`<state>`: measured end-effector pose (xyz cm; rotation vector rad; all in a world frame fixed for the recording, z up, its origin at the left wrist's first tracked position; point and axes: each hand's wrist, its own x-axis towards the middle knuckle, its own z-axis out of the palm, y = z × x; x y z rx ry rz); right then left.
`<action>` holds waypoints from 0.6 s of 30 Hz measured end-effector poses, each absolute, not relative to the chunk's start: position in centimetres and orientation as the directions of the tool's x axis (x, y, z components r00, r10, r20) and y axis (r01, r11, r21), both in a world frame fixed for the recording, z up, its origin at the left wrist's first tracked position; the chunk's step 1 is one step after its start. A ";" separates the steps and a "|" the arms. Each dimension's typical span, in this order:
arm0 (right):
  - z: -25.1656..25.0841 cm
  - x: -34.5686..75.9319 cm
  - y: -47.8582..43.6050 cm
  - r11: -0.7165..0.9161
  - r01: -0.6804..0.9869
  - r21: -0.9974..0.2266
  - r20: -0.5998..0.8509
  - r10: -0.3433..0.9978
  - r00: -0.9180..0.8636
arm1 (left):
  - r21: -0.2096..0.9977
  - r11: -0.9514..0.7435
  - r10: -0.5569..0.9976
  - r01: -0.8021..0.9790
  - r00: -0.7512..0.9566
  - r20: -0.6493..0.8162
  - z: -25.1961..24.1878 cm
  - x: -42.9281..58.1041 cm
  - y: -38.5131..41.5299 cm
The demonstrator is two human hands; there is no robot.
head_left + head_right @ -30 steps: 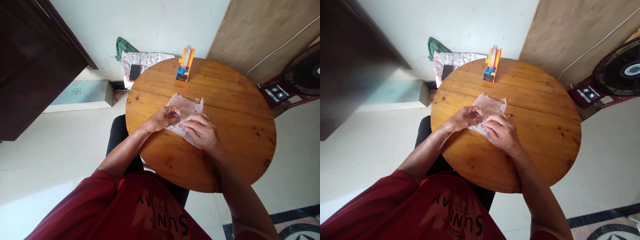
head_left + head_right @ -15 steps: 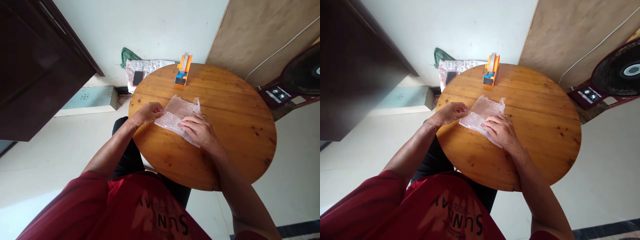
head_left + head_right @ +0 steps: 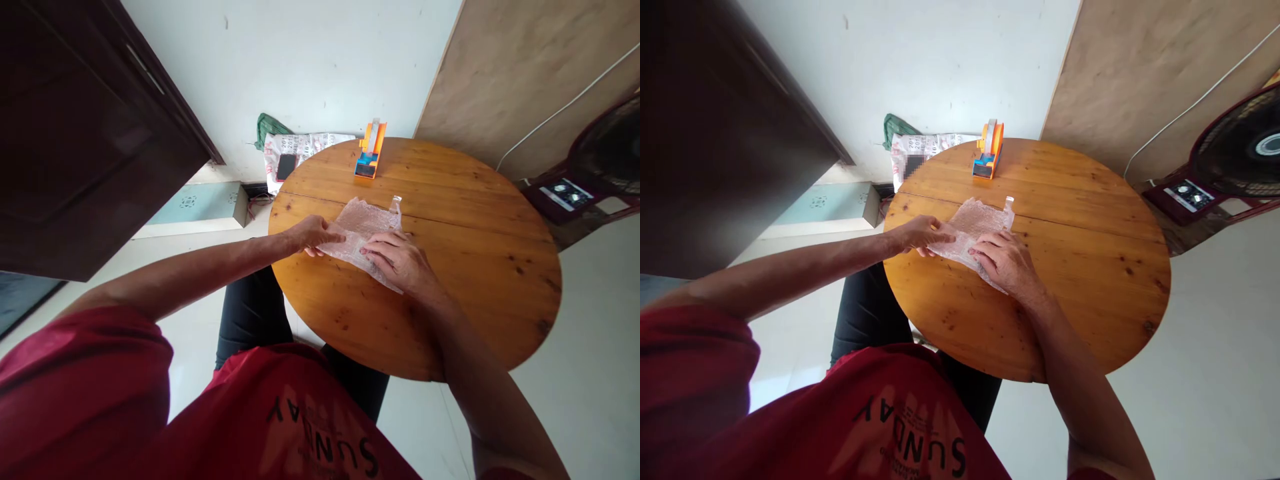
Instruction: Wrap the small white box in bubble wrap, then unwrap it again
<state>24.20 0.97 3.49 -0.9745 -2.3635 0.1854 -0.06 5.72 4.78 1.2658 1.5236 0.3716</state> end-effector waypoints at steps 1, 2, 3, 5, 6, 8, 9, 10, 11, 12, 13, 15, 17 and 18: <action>3.5 24.2 1.0 0.725 0.609 -0.322 0.453 0.682 -0.573 | 0.776 0.380 0.845 0.504 0.152 -0.512 4.9 0.1 5.8; 3.4 24.2 1.0 0.728 0.611 -0.310 0.455 0.678 -0.577 | 0.784 0.372 0.844 0.497 0.170 -0.508 5.0 0.2 5.8; 3.3 24.2 1.0 0.733 0.611 -0.298 0.456 0.672 -0.583 | 0.787 0.369 0.843 0.495 0.179 -0.508 5.1 0.3 5.8; 3.1 24.2 1.0 0.742 0.609 -0.279 0.458 0.661 -0.595 | 0.765 0.391 0.832 0.512 0.157 -0.531 5.4 0.7 5.7; 3.0 24.2 0.9 0.744 0.611 -0.272 0.456 0.658 -0.599 | 0.750 0.405 0.824 0.523 0.146 -0.547 5.5 0.9 5.6; 3.0 24.2 0.8 0.740 0.623 -0.256 0.439 0.663 -0.607 | 0.729 0.421 0.809 0.540 0.139 -0.571 5.6 1.3 5.5; 3.1 24.2 0.7 0.736 0.631 -0.245 0.427 0.666 -0.612 | 0.721 0.419 0.805 0.551 0.141 -0.576 5.7 1.5 5.5; 3.1 24.1 0.6 0.735 0.637 -0.232 0.416 0.667 -0.618 | 0.715 0.413 0.805 0.564 0.142 -0.577 5.8 1.8 5.4; 3.2 24.1 0.5 0.735 0.642 -0.218 0.405 0.667 -0.625 | 0.708 0.405 0.809 0.578 0.134 -0.572 6.0 2.0 5.3; 3.4 24.0 0.4 0.734 0.647 -0.207 0.398 0.667 -0.630 | 0.701 0.397 0.816 0.592 0.123 -0.565 6.2 2.3 5.2; 3.5 24.0 0.4 0.733 0.651 -0.198 0.393 0.668 -0.632 | 0.697 0.389 0.823 0.602 0.113 -0.557 6.5 2.5 5.1; 3.6 23.9 0.3 0.727 0.661 -0.186 0.390 0.672 -0.629 | 0.691 0.378 0.831 0.616 0.105 -0.547 7.1 3.2 4.9; 3.6 23.8 0.3 0.724 0.668 -0.172 0.391 0.672 -0.629 | 0.689 0.376 0.824 0.620 0.115 -0.554 7.6 3.8 4.8; 3.6 23.8 0.4 0.725 0.669 -0.163 0.391 0.671 -0.631 | 0.691 0.376 0.820 0.618 0.126 -0.559 7.8 4.1 4.8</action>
